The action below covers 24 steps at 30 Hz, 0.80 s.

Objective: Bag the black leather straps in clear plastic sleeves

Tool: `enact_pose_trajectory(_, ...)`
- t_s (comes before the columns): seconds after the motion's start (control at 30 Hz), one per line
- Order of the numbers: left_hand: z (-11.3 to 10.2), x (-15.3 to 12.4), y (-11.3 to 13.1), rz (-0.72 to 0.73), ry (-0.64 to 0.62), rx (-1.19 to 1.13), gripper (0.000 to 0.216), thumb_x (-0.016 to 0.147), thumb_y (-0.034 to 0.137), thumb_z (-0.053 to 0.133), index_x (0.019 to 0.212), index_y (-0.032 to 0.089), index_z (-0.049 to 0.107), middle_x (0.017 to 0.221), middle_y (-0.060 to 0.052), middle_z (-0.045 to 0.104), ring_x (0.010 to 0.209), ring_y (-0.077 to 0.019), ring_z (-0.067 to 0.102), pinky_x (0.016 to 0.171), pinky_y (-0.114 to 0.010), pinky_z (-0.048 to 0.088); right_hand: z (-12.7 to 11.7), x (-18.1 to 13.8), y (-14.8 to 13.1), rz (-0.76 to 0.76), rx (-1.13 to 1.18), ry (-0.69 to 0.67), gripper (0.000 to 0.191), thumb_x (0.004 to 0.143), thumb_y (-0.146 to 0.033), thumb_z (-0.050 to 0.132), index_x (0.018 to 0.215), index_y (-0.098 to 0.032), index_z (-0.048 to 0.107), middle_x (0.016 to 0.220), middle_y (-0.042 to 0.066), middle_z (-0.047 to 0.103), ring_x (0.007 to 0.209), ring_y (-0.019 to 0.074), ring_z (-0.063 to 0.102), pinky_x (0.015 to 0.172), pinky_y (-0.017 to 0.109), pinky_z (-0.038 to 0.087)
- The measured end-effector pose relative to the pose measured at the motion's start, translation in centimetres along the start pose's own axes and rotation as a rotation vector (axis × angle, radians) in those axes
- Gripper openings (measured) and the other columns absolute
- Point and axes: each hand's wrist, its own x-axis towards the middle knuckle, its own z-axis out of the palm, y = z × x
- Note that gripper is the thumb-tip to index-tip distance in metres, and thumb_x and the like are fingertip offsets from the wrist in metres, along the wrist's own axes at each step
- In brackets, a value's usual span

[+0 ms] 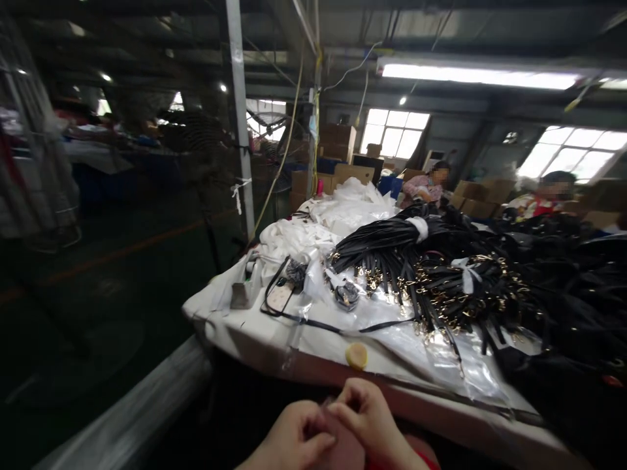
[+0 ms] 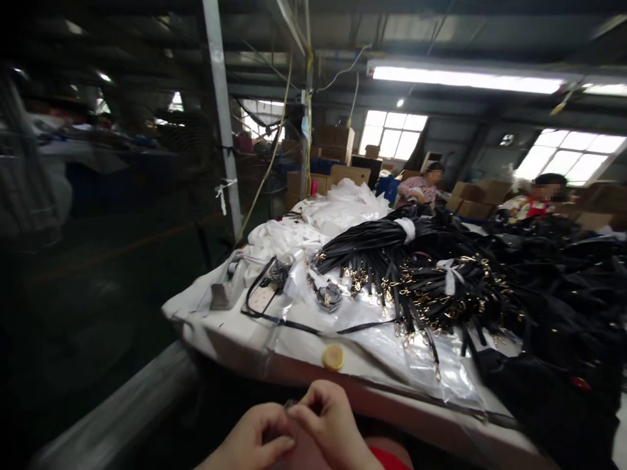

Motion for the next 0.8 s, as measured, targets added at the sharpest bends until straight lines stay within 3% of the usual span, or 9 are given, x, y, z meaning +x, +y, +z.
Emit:
enact_pose_trajectory(0.1,0.1,-0.6,1.7,0.023,0.007,-0.020,0.011,0.071,0.024,0.067,0.067,0.014,0.067,0.072,-0.002,0.064,0.072,-0.0156,0.056,0.067,-0.025,0.042,-0.7,0.1,-0.7,-0.048,-0.032,-0.028,0.032,0.077,-0.034,0.070,0.055,-0.019,0.052,0.054,-0.003,0.053,0.053,0.0118,0.047,0.052,0.024,0.038)
enact_pose_trajectory(0.17,0.0,-0.6,2.0,0.054,-0.036,-0.085,0.012,0.073,0.024,0.066,0.068,0.013,0.068,0.070,-0.002,0.065,0.069,-0.0151,0.057,0.066,-0.025,0.043,-1.2,0.3,-1.2,-0.063,0.019,-0.143,0.019,0.081,-0.036,0.068,0.075,-0.018,0.066,0.072,0.002,0.066,0.066,0.0160,0.059,0.062,0.026,0.047)
enact_pose_trajectory(0.27,0.0,-0.5,1.8,0.078,-0.094,-0.176,0.013,0.076,0.023,0.064,0.068,0.013,0.069,0.069,-0.002,0.066,0.065,-0.0140,0.058,0.064,-0.025,0.044,-1.8,0.3,-1.8,-0.054,0.071,-0.305,0.023,0.086,-0.037,0.064,0.097,-0.019,0.072,0.095,0.008,0.073,0.087,0.0216,0.066,0.078,0.032,0.052)
enact_pose_trajectory(0.37,0.0,-0.5,1.6,0.092,-0.133,-0.229,0.015,0.077,0.025,0.064,0.070,0.013,0.069,0.067,-0.002,0.065,0.062,-0.0126,0.056,0.062,-0.024,0.043,-1.7,0.1,-1.8,0.008,0.068,-0.317,0.022,0.085,-0.037,0.064,0.076,-0.018,0.070,0.074,0.004,0.071,0.071,0.0188,0.065,0.068,0.029,0.051)
enact_pose_trajectory(0.53,0.1,-0.4,1.4,0.066,-0.071,-0.180,0.017,0.074,0.028,0.067,0.073,0.012,0.072,0.066,-0.001,0.063,0.060,-0.0114,0.052,0.057,-0.022,0.038,-1.3,0.2,-0.9,0.048,0.011,-0.182,0.031,0.076,-0.038,0.072,0.060,-0.020,0.054,0.057,-0.001,0.059,0.056,0.0144,0.054,0.054,0.025,0.043)
enact_pose_trajectory(0.6,0.1,-0.3,1.2,0.071,-0.049,-0.132,0.019,0.074,0.030,0.069,0.072,0.011,0.072,0.064,0.000,0.060,0.059,-0.0106,0.048,0.055,-0.022,0.035,-1.3,0.4,-1.0,0.026,-0.038,-0.182,0.029,0.076,-0.036,0.073,0.059,-0.020,0.054,0.058,-0.001,0.060,0.057,0.0151,0.055,0.055,0.026,0.043)
enact_pose_trajectory(0.73,0.1,0.0,0.9,0.065,-0.023,-0.100,0.027,0.071,0.037,0.074,0.070,0.012,0.068,0.064,0.001,0.055,0.059,-0.0093,0.044,0.054,-0.022,0.031,-1.1,0.0,-1.6,-0.019,0.002,-0.355,0.015,0.086,-0.032,0.062,0.081,-0.020,0.070,0.082,0.003,0.072,0.078,0.0190,0.065,0.073,0.029,0.050)
enact_pose_trajectory(0.8,0.1,0.0,1.0,0.035,-0.058,-0.187,0.035,0.073,0.045,0.071,0.068,0.012,0.064,0.064,0.000,0.057,0.059,-0.0102,0.047,0.054,-0.022,0.033,-0.9,0.0,-1.5,-0.024,-0.027,-0.358,0.018,0.084,-0.035,0.065,0.074,-0.020,0.067,0.073,0.002,0.069,0.069,0.0172,0.063,0.065,0.027,0.048)
